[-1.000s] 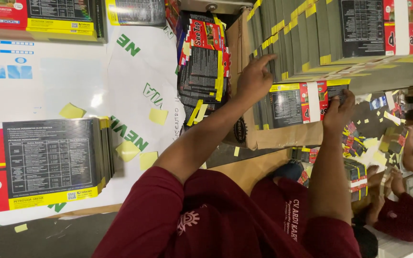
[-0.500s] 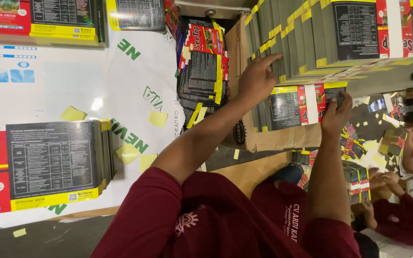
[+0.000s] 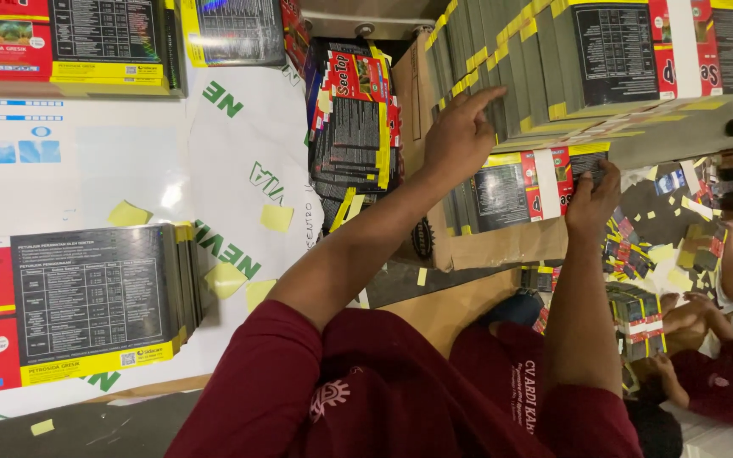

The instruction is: Bundling stacks of printed cards together using adhesive paper strips.

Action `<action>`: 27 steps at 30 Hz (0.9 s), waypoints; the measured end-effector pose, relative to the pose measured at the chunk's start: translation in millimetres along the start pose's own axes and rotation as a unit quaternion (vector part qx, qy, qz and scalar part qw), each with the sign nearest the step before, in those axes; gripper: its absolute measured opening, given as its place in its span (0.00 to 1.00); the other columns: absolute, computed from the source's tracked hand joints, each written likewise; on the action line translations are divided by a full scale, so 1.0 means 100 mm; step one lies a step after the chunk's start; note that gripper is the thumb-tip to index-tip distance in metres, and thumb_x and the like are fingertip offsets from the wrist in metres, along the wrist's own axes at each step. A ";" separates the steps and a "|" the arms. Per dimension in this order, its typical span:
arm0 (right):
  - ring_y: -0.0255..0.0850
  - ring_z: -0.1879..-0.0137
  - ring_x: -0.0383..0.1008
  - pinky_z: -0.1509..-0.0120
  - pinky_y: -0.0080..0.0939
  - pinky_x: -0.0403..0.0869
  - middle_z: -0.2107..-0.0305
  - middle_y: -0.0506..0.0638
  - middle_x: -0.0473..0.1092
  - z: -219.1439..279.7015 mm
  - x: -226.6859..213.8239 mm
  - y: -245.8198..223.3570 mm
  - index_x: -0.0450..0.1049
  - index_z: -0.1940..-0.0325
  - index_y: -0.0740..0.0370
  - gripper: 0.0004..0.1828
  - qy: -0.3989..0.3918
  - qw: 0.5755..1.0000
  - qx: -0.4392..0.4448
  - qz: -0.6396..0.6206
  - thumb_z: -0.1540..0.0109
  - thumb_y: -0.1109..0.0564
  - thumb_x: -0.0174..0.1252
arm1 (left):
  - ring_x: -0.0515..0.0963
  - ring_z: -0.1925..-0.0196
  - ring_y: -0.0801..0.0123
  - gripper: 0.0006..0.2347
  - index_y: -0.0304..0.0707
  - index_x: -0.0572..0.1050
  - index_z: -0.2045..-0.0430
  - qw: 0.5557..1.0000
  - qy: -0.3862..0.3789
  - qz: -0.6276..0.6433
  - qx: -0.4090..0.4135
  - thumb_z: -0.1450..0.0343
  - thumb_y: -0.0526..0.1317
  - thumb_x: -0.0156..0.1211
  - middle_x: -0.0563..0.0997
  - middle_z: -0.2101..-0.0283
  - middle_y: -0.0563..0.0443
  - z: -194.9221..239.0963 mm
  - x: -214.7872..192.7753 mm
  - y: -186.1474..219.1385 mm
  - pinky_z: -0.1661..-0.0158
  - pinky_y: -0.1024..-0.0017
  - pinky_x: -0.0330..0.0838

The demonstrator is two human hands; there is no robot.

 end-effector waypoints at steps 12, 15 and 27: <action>0.65 0.42 0.69 0.38 0.61 0.67 0.47 0.67 0.70 -0.01 -0.06 -0.10 0.69 0.38 0.68 0.17 0.017 0.999 -0.033 -0.004 0.29 0.57 0.53 | 0.80 0.62 0.62 0.23 0.54 0.75 0.43 1.000 -0.017 0.010 0.024 0.34 0.31 0.54 0.76 0.65 0.50 -0.02 -0.04 0.23 0.58 0.65 0.76; 0.64 0.43 0.69 0.39 0.60 0.66 0.47 0.66 0.71 0.00 -0.06 -0.12 0.69 0.38 0.68 0.18 0.019 1.000 -0.019 0.013 0.30 0.57 0.53 | 0.80 0.62 0.63 0.23 0.55 0.75 0.43 0.999 -0.032 0.004 0.030 0.33 0.31 0.54 0.75 0.65 0.50 -0.02 -0.03 0.23 0.59 0.65 0.75; 0.63 0.39 0.66 0.34 0.60 0.64 0.43 0.64 0.69 0.01 0.00 0.03 0.68 0.36 0.66 0.19 0.016 1.000 -0.003 0.009 0.30 0.56 0.53 | 0.78 0.62 0.65 0.24 0.53 0.75 0.42 0.997 -0.037 0.004 0.071 0.34 0.30 0.55 0.72 0.65 0.50 -0.02 -0.10 0.51 0.59 0.67 0.74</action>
Point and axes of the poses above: each hand's wrist, its own z-axis away from the middle knuckle, its own x-axis out of the palm, y = z × x, the point moved 6 cm from there along -z, towards the middle knuckle
